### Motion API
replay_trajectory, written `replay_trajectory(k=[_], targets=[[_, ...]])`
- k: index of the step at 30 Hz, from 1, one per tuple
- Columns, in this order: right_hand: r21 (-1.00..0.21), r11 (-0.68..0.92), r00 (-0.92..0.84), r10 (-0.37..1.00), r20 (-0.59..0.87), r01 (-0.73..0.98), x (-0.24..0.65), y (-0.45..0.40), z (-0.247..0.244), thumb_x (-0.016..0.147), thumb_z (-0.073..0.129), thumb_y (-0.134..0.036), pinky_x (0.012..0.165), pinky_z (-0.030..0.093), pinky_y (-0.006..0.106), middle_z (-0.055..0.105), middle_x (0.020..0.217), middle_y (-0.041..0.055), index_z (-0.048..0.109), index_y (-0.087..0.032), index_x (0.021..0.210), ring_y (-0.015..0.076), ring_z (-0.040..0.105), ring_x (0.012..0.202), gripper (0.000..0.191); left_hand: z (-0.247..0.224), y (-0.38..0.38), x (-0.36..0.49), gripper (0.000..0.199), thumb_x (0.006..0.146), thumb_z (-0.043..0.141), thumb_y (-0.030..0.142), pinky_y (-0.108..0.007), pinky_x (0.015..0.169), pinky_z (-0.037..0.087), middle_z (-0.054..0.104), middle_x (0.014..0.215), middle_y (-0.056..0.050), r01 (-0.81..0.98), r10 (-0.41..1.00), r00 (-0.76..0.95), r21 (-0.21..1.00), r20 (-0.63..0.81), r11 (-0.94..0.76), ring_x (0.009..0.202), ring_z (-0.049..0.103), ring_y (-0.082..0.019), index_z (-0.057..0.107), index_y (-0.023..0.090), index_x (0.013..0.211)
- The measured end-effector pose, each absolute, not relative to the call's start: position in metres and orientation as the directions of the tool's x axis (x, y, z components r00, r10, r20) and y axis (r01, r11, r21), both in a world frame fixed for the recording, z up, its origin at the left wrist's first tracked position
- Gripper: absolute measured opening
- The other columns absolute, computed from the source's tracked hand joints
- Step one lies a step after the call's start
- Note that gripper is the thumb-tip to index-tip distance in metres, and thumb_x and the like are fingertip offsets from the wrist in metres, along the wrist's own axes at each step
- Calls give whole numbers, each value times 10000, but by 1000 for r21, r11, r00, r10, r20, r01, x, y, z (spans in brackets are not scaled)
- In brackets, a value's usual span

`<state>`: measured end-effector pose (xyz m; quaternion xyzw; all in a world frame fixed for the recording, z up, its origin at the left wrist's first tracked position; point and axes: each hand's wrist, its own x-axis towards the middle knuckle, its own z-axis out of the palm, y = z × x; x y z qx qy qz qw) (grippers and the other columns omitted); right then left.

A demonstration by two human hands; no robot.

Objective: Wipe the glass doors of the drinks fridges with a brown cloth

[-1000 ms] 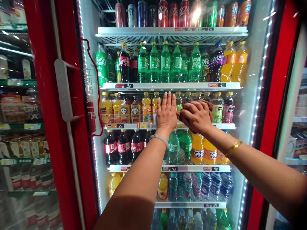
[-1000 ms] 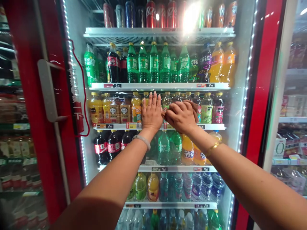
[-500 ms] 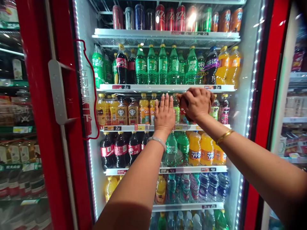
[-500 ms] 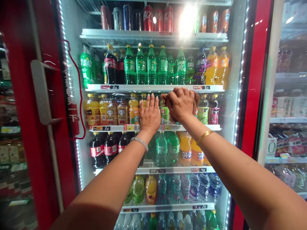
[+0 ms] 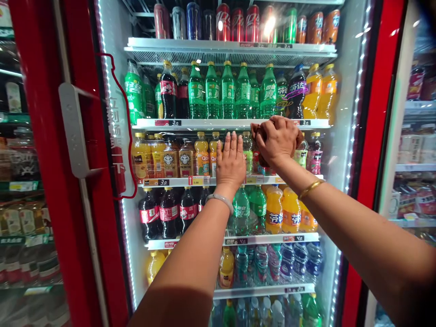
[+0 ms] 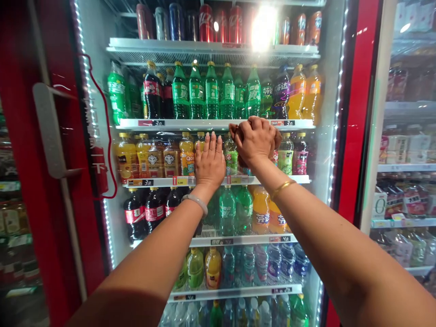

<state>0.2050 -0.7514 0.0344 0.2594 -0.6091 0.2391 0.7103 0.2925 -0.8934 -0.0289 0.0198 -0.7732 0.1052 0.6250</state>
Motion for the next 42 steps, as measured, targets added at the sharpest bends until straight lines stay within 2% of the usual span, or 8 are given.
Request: replay_trajectory(k=[10, 12, 16, 18, 28, 35, 37, 42], targets=[[628, 559, 376, -508, 775, -541, 204, -718, -32, 973, 617, -357, 1074, 358, 473, 731, 1226, -2, 719, -333, 982, 244, 562, 1194, 106, -27, -892, 298, 610, 1072, 340, 220, -546, 1380, 91, 232, 1766, -110, -168, 79, -265, -126, 961, 978, 1666, 150, -255, 303, 122, 1673], [580, 595, 338, -476, 812, -556, 197, -714, -10, 988, 583, -391, 1007, 376, 485, 724, 1192, 28, 715, -308, 968, 264, 558, 1138, 158, -27, -892, 297, 610, 1072, 342, 220, -550, 1380, 84, 237, 1765, -115, -171, 75, -262, -123, 962, 978, 1665, 161, -261, 307, 119, 1672], [164, 768, 172, -71, 982, -619, 190, -728, 40, 976, 538, -447, 897, 376, 524, 671, 1219, 128, 701, -249, 1006, 347, 518, 1114, 258, -28, -892, 295, 619, 1071, 352, 230, -555, 1381, 65, 226, 1769, -121, -169, 89, -252, -134, 964, 976, 1665, 166, -271, 295, 108, 1675], [73, 777, 160, 36, 986, -625, 193, -738, 46, 963, 542, -463, 897, 371, 536, 658, 1239, 138, 691, -250, 1017, 366, 506, 1129, 265, -28, -893, 295, 627, 1067, 358, 229, -558, 1381, 61, 217, 1771, -123, -164, 92, -252, -136, 963, 977, 1668, 148, -271, 284, 104, 1678], [523, 616, 297, -436, 849, -590, 188, -691, -29, 982, 586, -421, 1028, 368, 483, 705, 1190, 30, 706, -323, 997, 269, 547, 1163, 156, -28, -893, 296, 623, 1064, 357, 222, -555, 1383, 52, 222, 1772, -111, -150, 86, -251, -127, 964, 981, 1670, 137, -265, 300, 118, 1675], [-69, 769, 63, 141, 988, -636, 179, -724, 35, 965, 519, -461, 876, 371, 547, 633, 1208, 166, 682, -228, 1009, 372, 499, 1113, 288, -28, -893, 294, 622, 1069, 338, 224, -542, 1384, 31, 221, 1774, -111, -151, 90, -252, -131, 964, 980, 1671, 134, -264, 288, 110, 1678], [-22, 764, 91, 106, 990, -645, 186, -733, 30, 963, 526, -455, 901, 367, 563, 631, 1234, 160, 685, -236, 1024, 380, 495, 1141, 278, -28, -893, 294, 622, 1071, 332, 225, -551, 1382, 31, 218, 1773, -117, -151, 95, -249, -135, 964, 979, 1671, 136, -270, 282, 105, 1680], [393, 673, 264, -291, 920, -627, 195, -709, -31, 962, 588, -401, 1023, 357, 507, 699, 1186, 51, 707, -313, 985, 290, 532, 1171, 150, -27, -893, 295, 623, 1066, 352, 228, -559, 1382, 56, 219, 1772, -116, -150, 86, -253, -127, 964, 980, 1671, 138, -271, 299, 119, 1677]])
